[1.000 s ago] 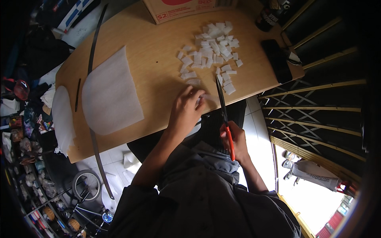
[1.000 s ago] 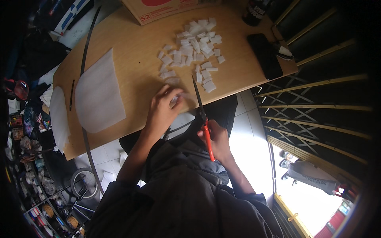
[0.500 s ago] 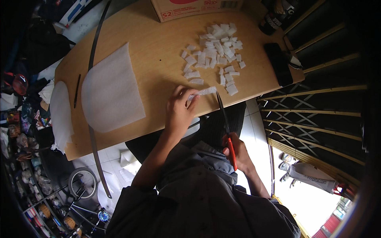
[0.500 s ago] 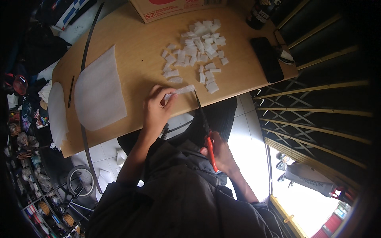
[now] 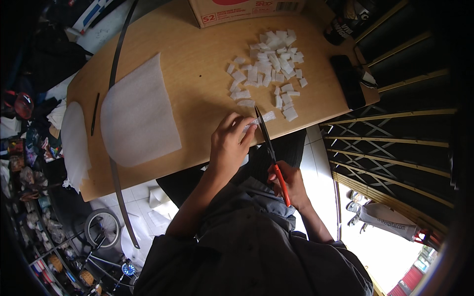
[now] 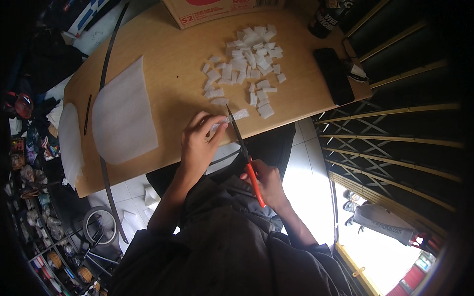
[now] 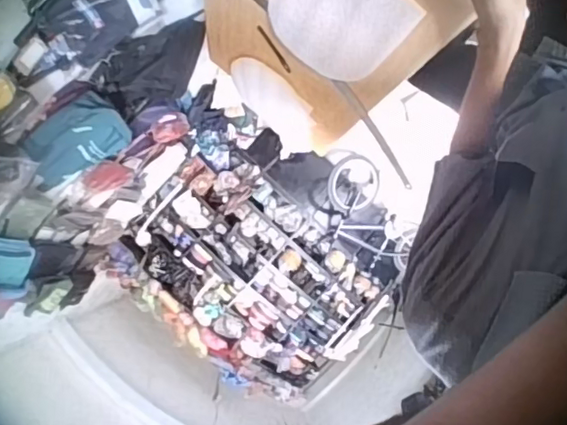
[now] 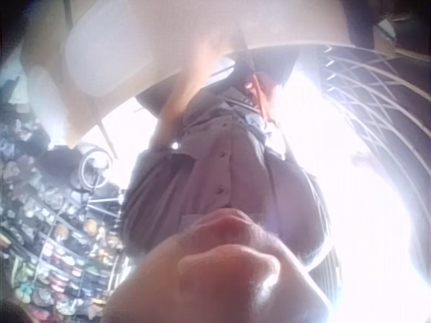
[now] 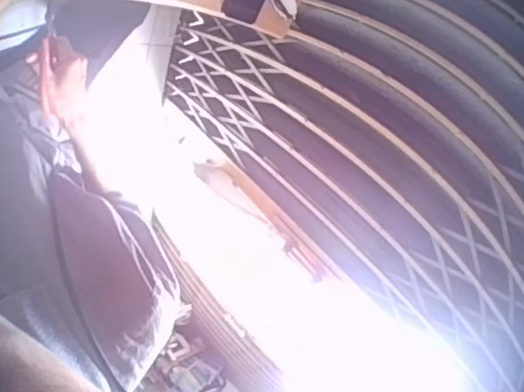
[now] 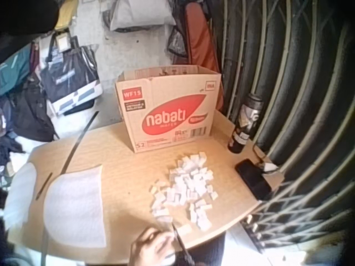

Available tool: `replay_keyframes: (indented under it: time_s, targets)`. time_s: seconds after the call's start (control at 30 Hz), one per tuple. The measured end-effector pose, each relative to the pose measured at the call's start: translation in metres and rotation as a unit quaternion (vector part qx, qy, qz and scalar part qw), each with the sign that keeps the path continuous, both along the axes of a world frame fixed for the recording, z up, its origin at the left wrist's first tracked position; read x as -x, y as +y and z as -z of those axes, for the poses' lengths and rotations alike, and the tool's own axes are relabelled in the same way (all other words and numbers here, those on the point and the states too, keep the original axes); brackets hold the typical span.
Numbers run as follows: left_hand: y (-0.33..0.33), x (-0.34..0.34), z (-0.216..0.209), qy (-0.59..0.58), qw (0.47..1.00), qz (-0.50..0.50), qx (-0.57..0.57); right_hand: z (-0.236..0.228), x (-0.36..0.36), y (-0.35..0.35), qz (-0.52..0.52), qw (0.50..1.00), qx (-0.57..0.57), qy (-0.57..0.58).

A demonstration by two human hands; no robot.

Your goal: The person uses a pair of red-handled scissors to cut small rectangular strips from a white foam sheet on a wooden table, adding them to a pile of already cut pieces.

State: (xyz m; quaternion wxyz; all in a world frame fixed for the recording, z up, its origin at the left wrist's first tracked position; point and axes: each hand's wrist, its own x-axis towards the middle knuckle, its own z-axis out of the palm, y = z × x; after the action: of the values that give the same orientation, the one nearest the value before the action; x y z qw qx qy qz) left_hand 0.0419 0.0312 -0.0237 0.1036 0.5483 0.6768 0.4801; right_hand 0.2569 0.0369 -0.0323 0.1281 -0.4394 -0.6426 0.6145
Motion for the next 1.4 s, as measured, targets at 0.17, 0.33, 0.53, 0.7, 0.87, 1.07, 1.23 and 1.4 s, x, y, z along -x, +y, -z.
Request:
replay_keyframes:
  time_s: [0.17, 0.33, 0.53, 0.7, 0.87, 1.07, 1.23, 1.4]
  targets:
    - [0.001, 0.003, -0.002, -0.005, 1.000, 0.004, 0.024, 0.012, -0.004, 0.000, -0.002, 1.000, 0.004, -0.017]
    - [0.002, 0.014, 0.004, 0.013, 1.000, -0.014, 0.017, 0.008, -0.004, 0.002, -0.001, 1.000, 0.026, 0.003]
    - [0.032, 0.021, -0.001, 0.079, 0.997, -0.012, -0.013, 0.007, -0.014, -0.001, 0.010, 0.999, 0.005, 0.036]
    - [0.066, 0.020, 0.010, 0.172, 0.985, -0.008, 0.013, 0.004, -0.023, 0.003, 0.060, 0.996, -0.034, 0.049]
    - [0.076, 0.005, 0.010, 0.160, 0.984, 0.037, 0.076, 0.003, -0.034, 0.009, 0.096, 0.994, -0.021, 0.054]
    - [0.091, -0.002, 0.005, 0.248, 0.959, 0.112, 0.076, 0.001, -0.034, 0.013, 0.127, 0.990, -0.003, 0.060]
    - [0.116, -0.001, 0.017, 0.259, 0.960, 0.085, 0.066, 0.008, -0.040, 0.014, 0.130, 0.990, -0.005, 0.058]
    - [0.118, 0.000, 0.005, 0.220, 0.971, 0.091, 0.032, 0.013, -0.046, 0.015, 0.140, 0.988, -0.034, 0.047]
